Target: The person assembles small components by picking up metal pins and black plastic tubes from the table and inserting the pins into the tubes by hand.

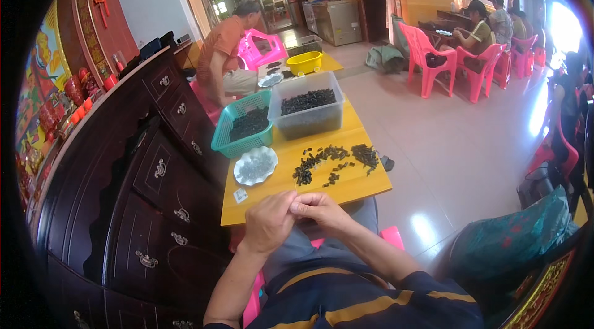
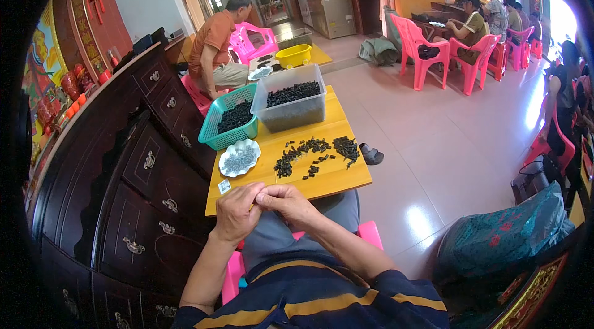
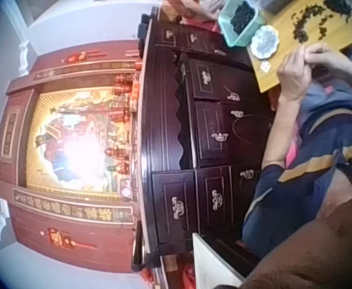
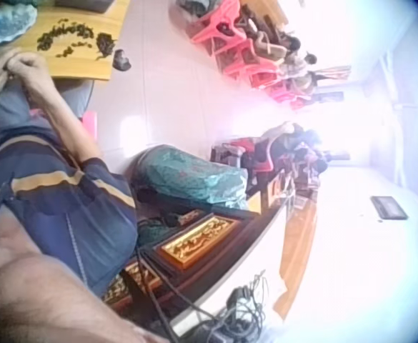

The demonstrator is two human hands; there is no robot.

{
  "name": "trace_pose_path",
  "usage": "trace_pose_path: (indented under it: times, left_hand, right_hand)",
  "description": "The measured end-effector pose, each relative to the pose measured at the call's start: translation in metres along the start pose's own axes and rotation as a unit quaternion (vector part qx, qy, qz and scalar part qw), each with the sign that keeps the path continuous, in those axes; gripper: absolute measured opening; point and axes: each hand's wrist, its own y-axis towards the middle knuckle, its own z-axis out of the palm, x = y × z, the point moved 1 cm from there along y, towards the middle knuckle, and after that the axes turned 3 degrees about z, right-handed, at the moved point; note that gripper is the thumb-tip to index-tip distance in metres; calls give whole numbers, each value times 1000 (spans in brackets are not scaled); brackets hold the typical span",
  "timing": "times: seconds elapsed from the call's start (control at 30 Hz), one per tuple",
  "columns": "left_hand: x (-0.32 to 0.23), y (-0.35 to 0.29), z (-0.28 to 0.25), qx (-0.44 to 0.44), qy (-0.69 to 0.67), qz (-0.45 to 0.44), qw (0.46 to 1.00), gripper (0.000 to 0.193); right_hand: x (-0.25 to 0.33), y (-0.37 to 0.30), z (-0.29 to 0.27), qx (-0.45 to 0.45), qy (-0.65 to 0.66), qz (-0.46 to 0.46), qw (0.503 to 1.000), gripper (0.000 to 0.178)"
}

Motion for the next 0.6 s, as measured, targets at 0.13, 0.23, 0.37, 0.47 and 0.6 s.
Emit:
trace_pose_path:
  times: [0.13,0.23,0.37,0.47,0.6]
  left_hand:
    - [1,-2,1,0,9,2,1000,28]
    - [1,0,1,0,2,0,1000,27]
    - [-2,0,-3,-2,-9,-34,999,29]
    - [-1,0,-3,8,-16,-44,999,32]
    - [2,-1,0,-9,-14,-16,1000,29]
  right_hand:
    - [-4,1,-3,-2,-16,-3,1000,24]
    - [-5,2,-4,0,-12,-1,1000,23]
    - [0,0,1,-2,3,8,1000,21]
    - [-3,0,-3,1,13,1,1000,23]
    - [1,-2,-2,0,10,4,1000,25]
